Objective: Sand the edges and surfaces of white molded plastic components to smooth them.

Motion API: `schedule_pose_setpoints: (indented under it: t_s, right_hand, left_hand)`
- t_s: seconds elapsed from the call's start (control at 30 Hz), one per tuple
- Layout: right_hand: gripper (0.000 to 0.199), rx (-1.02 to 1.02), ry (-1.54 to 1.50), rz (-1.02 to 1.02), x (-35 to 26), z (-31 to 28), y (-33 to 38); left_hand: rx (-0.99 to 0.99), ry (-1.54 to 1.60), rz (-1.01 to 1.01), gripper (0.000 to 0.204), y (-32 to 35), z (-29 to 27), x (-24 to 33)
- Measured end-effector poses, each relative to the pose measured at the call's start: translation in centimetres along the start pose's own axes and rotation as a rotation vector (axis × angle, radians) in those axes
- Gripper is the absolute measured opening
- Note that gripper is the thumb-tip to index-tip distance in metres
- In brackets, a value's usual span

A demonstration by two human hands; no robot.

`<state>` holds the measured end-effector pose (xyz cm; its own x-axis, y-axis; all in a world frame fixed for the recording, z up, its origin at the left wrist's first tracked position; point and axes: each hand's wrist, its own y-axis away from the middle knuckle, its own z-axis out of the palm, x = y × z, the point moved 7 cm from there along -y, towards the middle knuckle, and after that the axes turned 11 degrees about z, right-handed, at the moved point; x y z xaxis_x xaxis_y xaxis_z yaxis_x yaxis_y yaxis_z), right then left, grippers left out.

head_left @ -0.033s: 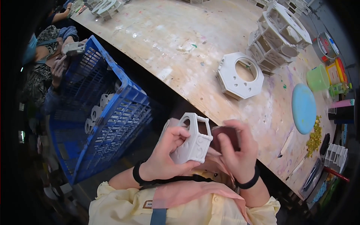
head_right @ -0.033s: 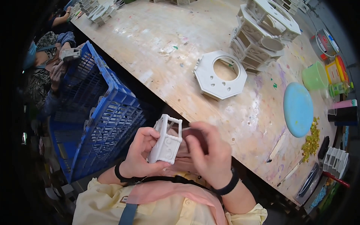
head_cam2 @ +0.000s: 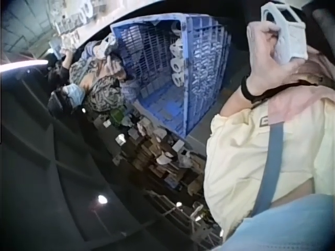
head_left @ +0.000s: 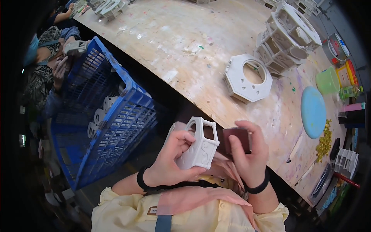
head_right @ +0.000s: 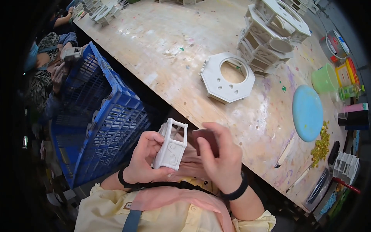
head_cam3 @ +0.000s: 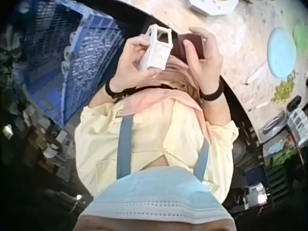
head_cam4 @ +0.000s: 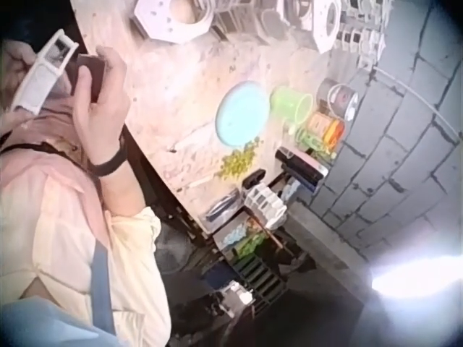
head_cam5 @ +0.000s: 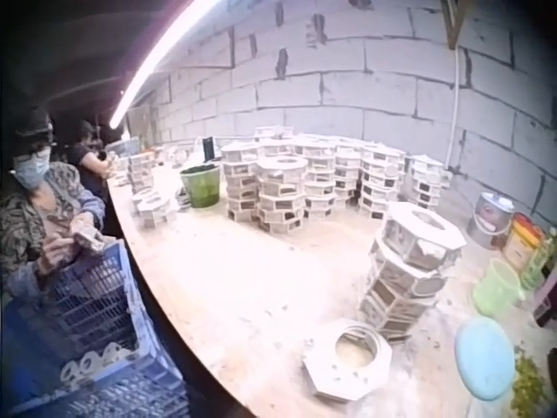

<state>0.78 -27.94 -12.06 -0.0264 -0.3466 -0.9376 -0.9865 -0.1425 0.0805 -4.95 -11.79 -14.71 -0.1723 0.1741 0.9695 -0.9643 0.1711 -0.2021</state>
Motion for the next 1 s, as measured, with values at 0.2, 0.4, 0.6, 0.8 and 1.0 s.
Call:
schedule_pose_setpoints:
  t_s: [0.2, 0.4, 0.6, 0.8, 1.0]
  right_hand:
    - [0.034, 0.024, -0.06, -0.117, -0.4, 0.0, 0.9]
    - [0.018, -0.156, -0.244, -0.059, 0.6, 1.2, 1.3]
    - [0.011, -0.244, -0.218, -0.041, 1.6, 2.0, 2.9]
    - [0.016, -0.174, -0.226, -0.057, 2.4, 1.2, 4.2]
    - [0.036, 0.046, -0.287, 0.011, 4.2, -0.5, 6.3]
  left_hand:
    - [0.09, 0.064, -0.004, 0.061, 0.0, -0.5, -0.2]
    - [0.111, 0.034, 0.037, 0.063, 0.1, -0.4, -0.1]
    - [0.092, 0.068, 0.025, 0.06, 1.4, 0.7, -0.1]
    - [0.103, 0.112, 0.05, 0.061, 2.9, 1.6, -0.6]
    - [0.075, 0.076, 0.011, 0.062, 5.2, 2.0, -1.9]
